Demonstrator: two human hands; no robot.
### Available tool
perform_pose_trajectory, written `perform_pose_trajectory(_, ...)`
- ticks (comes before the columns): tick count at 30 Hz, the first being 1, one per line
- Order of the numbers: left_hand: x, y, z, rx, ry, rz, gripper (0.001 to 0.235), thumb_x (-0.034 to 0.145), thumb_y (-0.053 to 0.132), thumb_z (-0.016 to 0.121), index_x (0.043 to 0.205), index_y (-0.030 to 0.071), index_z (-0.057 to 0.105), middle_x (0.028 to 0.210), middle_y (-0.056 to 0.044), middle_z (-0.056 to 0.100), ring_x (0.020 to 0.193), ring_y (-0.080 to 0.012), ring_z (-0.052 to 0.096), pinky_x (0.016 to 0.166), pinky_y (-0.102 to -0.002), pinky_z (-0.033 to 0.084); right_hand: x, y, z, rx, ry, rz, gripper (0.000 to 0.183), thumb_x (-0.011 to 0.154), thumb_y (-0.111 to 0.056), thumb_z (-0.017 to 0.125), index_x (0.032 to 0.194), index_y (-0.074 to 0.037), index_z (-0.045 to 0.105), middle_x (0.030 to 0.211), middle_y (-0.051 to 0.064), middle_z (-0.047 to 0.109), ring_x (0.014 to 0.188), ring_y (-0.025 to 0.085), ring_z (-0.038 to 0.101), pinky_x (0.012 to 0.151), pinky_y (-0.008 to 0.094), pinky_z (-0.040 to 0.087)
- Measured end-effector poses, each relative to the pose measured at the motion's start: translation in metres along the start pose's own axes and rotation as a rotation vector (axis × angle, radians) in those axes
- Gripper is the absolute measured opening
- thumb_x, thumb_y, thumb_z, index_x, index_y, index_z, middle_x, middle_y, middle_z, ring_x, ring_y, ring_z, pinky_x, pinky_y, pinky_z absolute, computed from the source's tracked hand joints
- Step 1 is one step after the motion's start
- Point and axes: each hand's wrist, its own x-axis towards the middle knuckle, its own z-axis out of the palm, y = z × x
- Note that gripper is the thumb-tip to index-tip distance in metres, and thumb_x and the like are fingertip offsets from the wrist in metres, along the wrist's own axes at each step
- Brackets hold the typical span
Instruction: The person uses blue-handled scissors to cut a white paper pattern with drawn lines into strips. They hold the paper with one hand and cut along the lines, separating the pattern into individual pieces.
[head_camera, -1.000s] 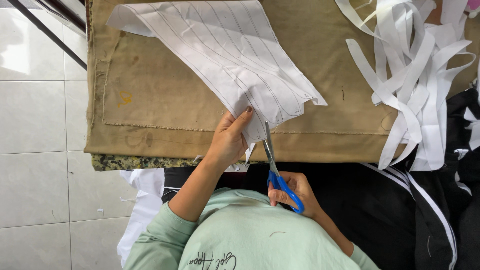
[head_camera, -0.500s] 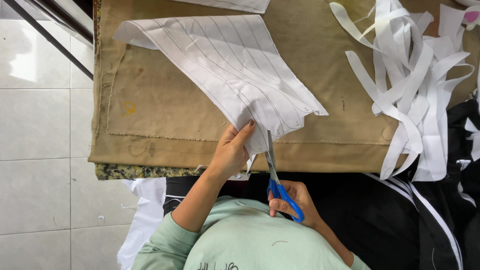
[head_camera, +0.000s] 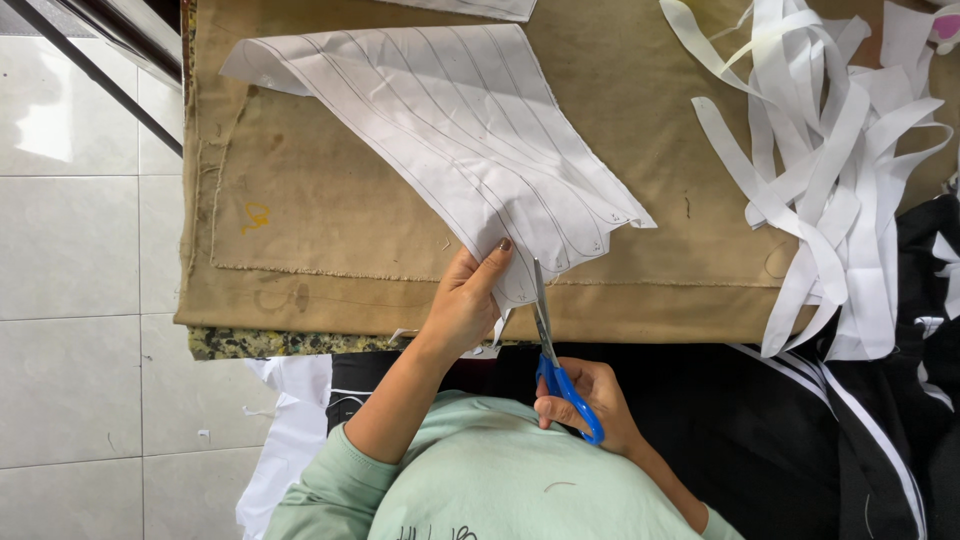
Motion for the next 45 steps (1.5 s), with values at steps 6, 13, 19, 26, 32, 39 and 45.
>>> perform_pose_trajectory(6, -0.002, 0.004, 0.003, 0.006, -0.003, 0.003, 0.036, 0.101, 0.016, 0.059, 0.133, 0.002, 0.057, 0.12, -0.012, 0.069, 0.109, -0.0221, 0.066, 0.093, -0.037, 0.057, 0.002, 0.001, 0.002, -0.015, 0.013, -0.007, 0.029, 0.081, -0.027, 0.085, 0.077, -0.002, 0.069, 0.065, 0.007, 0.067, 0.054, 0.019, 0.071, 0.054, 0.03, 0.059)
perform_pose_trajectory(13, -0.004, 0.006, 0.004, -0.006, -0.026, -0.011, 0.034, 0.102, 0.016, 0.059, 0.133, 0.001, 0.059, 0.119, -0.012, 0.069, 0.11, -0.0225, 0.067, 0.094, -0.038, 0.058, 0.0, -0.003, 0.005, -0.025, 0.036, 0.001, 0.031, 0.08, -0.028, 0.084, 0.074, -0.003, 0.068, 0.06, 0.007, 0.067, 0.054, 0.017, 0.069, 0.055, 0.029, 0.056)
perform_pose_trajectory(19, -0.004, 0.005, 0.004, -0.02, -0.01, -0.019, 0.034, 0.101, 0.015, 0.06, 0.132, 0.003, 0.059, 0.118, -0.012, 0.07, 0.107, -0.0218, 0.068, 0.089, -0.035, 0.058, -0.001, 0.005, 0.005, -0.001, 0.049, -0.014, 0.026, 0.081, -0.021, 0.084, 0.077, -0.001, 0.069, 0.066, 0.007, 0.067, 0.053, 0.019, 0.07, 0.053, 0.029, 0.058)
perform_pose_trajectory(26, -0.006, 0.007, 0.004, -0.041, -0.052, -0.014, 0.034, 0.103, 0.014, 0.057, 0.134, 0.001, 0.057, 0.121, -0.013, 0.069, 0.111, -0.0226, 0.067, 0.095, -0.036, 0.058, -0.003, 0.004, 0.011, -0.004, 0.067, -0.018, 0.025, 0.082, -0.02, 0.083, 0.075, -0.002, 0.067, 0.056, 0.008, 0.067, 0.05, 0.017, 0.067, 0.053, 0.028, 0.056)
perform_pose_trajectory(32, -0.005, 0.007, 0.002, -0.063, -0.068, 0.0, 0.033, 0.103, 0.013, 0.057, 0.133, 0.0, 0.058, 0.122, -0.014, 0.069, 0.113, -0.0232, 0.067, 0.097, -0.037, 0.058, -0.004, -0.001, 0.016, -0.068, 0.112, 0.005, 0.023, 0.083, -0.018, 0.08, 0.072, -0.003, 0.066, 0.052, 0.008, 0.068, 0.048, 0.015, 0.066, 0.054, 0.028, 0.055)
perform_pose_trajectory(39, -0.007, 0.009, 0.002, -0.062, -0.04, -0.013, 0.035, 0.101, 0.013, 0.059, 0.134, 0.0, 0.058, 0.124, -0.013, 0.068, 0.114, -0.023, 0.066, 0.097, -0.037, 0.058, -0.005, -0.008, 0.021, -0.117, 0.148, 0.046, 0.024, 0.084, -0.015, 0.079, 0.066, -0.005, 0.066, 0.048, 0.007, 0.068, 0.047, 0.013, 0.064, 0.058, 0.028, 0.055)
perform_pose_trajectory(45, -0.007, 0.008, -0.001, -0.065, -0.028, -0.014, 0.033, 0.101, 0.013, 0.06, 0.131, 0.0, 0.059, 0.122, -0.014, 0.069, 0.112, -0.0239, 0.068, 0.094, -0.037, 0.059, -0.005, -0.005, 0.02, -0.13, 0.18, 0.103, 0.026, 0.083, -0.014, 0.08, 0.064, -0.004, 0.065, 0.047, 0.008, 0.067, 0.045, 0.014, 0.063, 0.056, 0.028, 0.055)
